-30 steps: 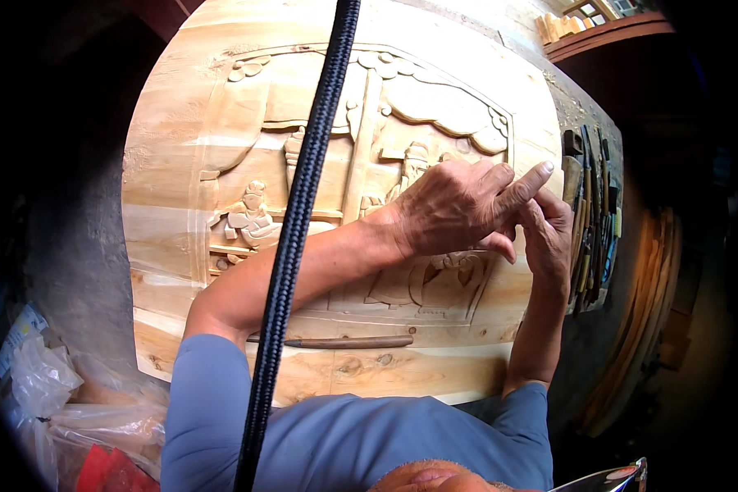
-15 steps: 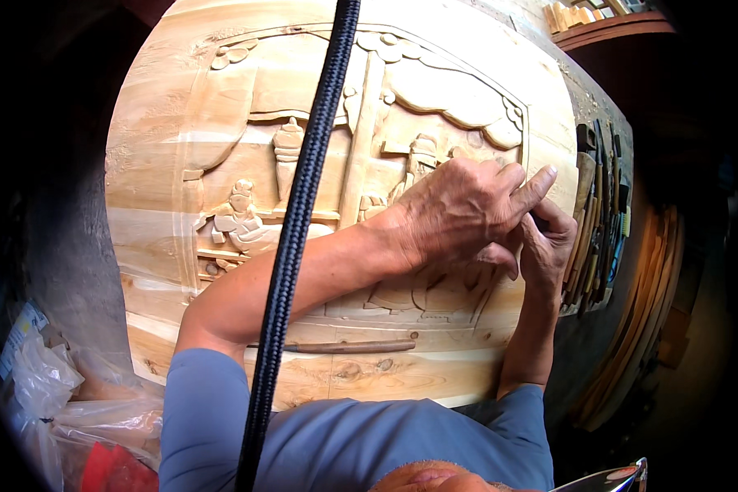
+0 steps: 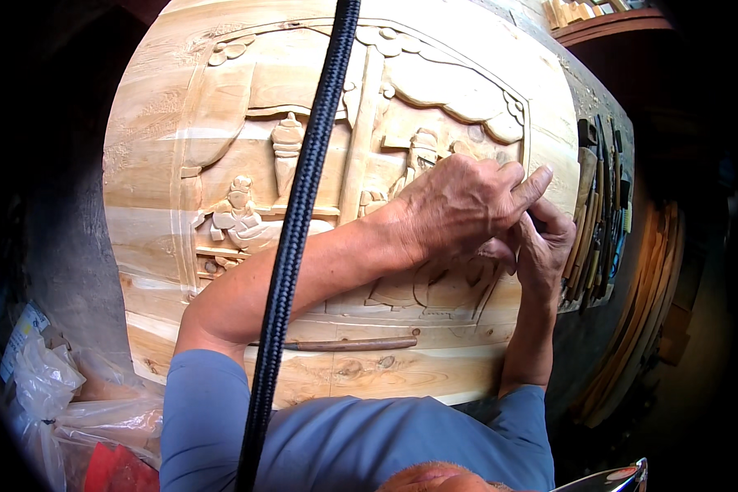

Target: The person carves a decorative relief into a wooden board using a chisel and a wooden mallet, striking the chisel to remove wood chips and then refining the details with a hand-held carving tool.

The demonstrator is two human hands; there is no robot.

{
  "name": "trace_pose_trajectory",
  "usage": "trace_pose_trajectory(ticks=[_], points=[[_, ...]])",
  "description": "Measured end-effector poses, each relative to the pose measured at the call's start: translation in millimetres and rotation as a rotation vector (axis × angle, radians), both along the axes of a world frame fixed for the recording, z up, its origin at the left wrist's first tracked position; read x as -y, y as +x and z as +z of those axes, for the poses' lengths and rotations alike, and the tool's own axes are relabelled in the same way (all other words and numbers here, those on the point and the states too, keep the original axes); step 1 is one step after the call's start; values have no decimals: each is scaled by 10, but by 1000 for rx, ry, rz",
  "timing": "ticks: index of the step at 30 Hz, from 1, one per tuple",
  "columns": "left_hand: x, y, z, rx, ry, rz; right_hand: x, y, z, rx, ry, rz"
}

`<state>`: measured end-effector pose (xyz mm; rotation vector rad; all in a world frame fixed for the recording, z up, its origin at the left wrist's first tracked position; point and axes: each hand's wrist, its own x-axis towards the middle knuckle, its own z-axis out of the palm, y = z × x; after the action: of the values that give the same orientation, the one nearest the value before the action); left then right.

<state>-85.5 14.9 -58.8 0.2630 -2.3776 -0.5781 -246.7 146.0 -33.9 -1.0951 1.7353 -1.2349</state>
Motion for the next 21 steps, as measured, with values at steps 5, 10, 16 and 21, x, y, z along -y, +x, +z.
trace_pose_trajectory(ticks=[5, 10, 16, 21], points=[[3, 2, 5, -6, 13, -11, 10, 62, 0, -16, 6, -56], [-3, -9, -17, 13, 3, 14, 35, 114, 147, 67, 119, -46], [12, -4, 3, -39, 57, -20, 2, 69, 64, 74, 81, -38], [19, 2, 18, -33, 86, -33, -12, 44, 25, 68, 77, -41]])
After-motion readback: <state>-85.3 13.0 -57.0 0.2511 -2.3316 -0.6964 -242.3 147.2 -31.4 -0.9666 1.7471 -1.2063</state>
